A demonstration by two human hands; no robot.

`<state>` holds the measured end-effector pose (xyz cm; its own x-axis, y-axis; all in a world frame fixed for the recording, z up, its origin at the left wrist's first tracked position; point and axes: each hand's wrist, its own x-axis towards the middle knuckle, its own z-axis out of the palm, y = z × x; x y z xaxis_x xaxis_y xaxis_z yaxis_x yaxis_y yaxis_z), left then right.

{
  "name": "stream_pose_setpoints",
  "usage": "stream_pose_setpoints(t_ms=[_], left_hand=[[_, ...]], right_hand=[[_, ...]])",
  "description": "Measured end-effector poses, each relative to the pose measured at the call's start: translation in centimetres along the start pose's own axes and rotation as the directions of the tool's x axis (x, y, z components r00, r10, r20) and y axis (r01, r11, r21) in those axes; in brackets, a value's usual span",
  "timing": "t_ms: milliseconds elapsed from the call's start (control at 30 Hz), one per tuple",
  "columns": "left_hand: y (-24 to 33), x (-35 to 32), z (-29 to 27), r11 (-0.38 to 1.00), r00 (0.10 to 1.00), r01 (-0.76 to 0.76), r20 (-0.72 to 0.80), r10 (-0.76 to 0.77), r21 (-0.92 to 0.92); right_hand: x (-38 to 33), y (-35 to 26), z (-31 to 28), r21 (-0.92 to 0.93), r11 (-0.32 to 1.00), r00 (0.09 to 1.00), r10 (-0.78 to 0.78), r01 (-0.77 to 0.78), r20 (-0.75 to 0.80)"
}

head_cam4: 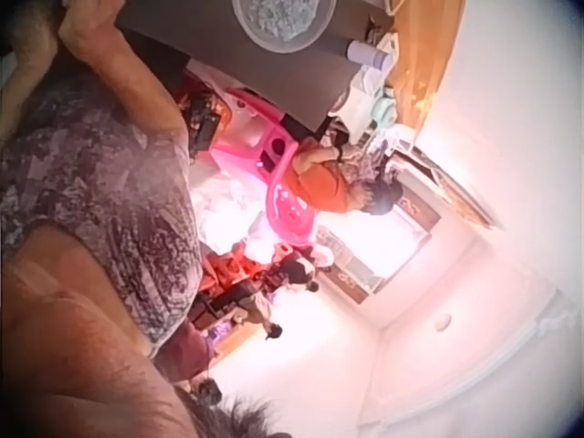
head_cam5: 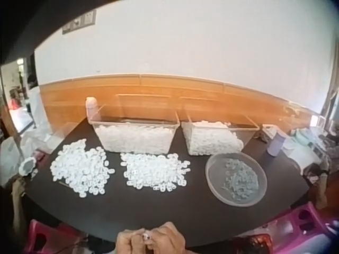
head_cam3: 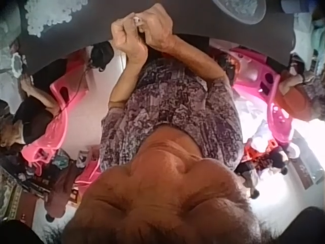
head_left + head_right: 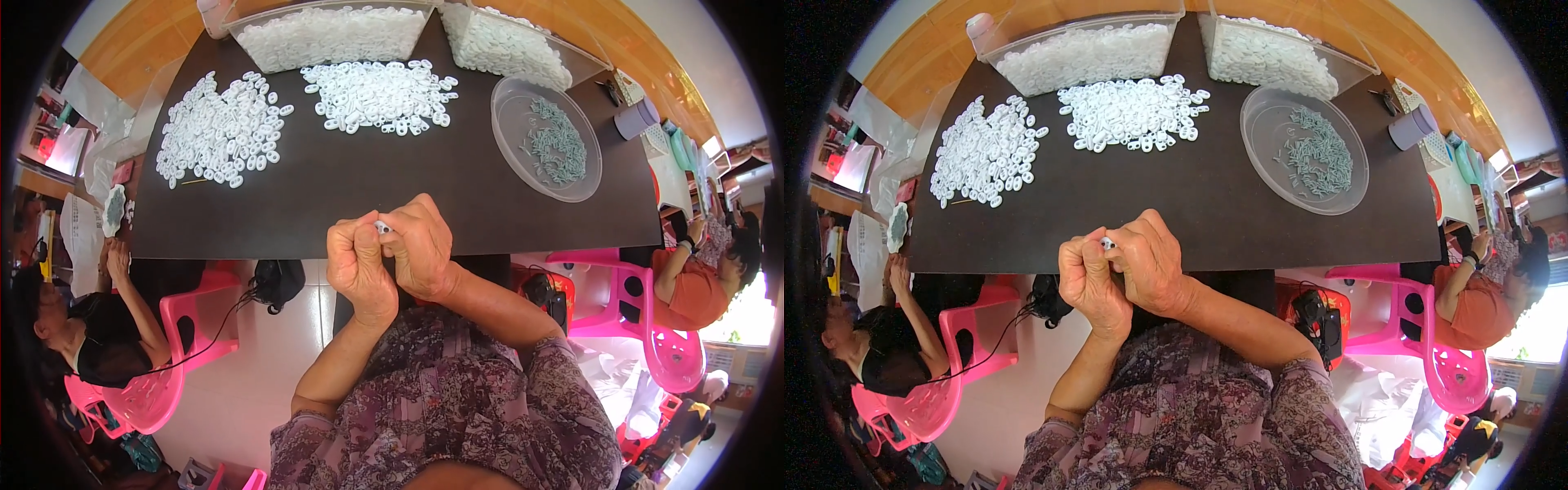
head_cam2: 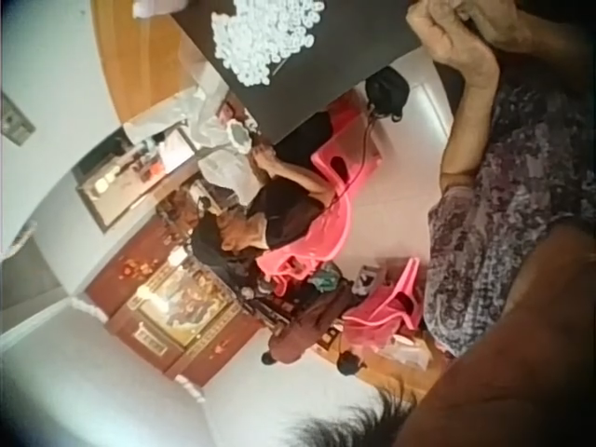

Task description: Manually assembling small white plastic components by inserting tiny grey pieces.

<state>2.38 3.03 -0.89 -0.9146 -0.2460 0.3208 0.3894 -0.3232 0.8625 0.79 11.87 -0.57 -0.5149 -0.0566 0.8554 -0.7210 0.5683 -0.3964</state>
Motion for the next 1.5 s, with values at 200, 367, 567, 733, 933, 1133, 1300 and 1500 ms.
stream_pose_setpoints(t_ms=[200, 367, 567, 733, 933, 1133, 1300, 1500], left_hand=[[1.0, 2.6, -0.4, 0.945, 0.971, 0.091, 0.183, -0.154, 0.313], [-1.1, 9.3, -4.4, 0.574, 0.927, -0.367, 0.340, 0.160, 0.731], [-3.5, 14.5, -3.1, 0.278, 0.784, -0.619, 0.558, 0.270, 0.735], [-4.4, 14.5, -2.8, 0.273, 0.745, -0.660, 0.658, 0.112, 0.700], [-2.6, 13.2, -2.1, 0.409, 0.773, -0.617, 0.616, 0.153, 0.673], [-3.7, 13.1, 0.9, 0.311, 0.625, -0.777, 0.730, 0.279, 0.547], [-4.8, 13.0, 2.6, 0.159, 0.478, -0.877, 0.861, 0.173, 0.454], [-4.1, 12.1, 1.5, 0.219, 0.490, -0.858, 0.869, 0.071, 0.465]], right_hand=[[2.6, 2.3, -4.4, -0.207, 0.978, 0.938, 0.084, -0.013, 0.338], [10.3, 8.7, -10.2, -0.440, 0.897, 0.995, 0.075, -0.035, 0.073], [19.3, 18.8, -16.3, -0.706, 0.706, 0.998, 0.065, -0.056, -0.013], [18.0, 19.9, -15.4, -0.899, 0.421, 0.990, 0.016, 0.118, 0.137], [13.3, 15.6, -15.1, -0.720, 0.673, 0.984, -0.080, 0.170, 0.157], [8.3, 11.9, -15.1, -0.584, 0.804, 0.976, 0.025, 0.110, 0.218], [7.1, 10.1, -14.9, -0.505, 0.859, 0.972, 0.042, 0.083, 0.230], [6.0, 9.4, -15.9, -0.464, 0.883, 0.969, 0.052, 0.068, 0.240]])
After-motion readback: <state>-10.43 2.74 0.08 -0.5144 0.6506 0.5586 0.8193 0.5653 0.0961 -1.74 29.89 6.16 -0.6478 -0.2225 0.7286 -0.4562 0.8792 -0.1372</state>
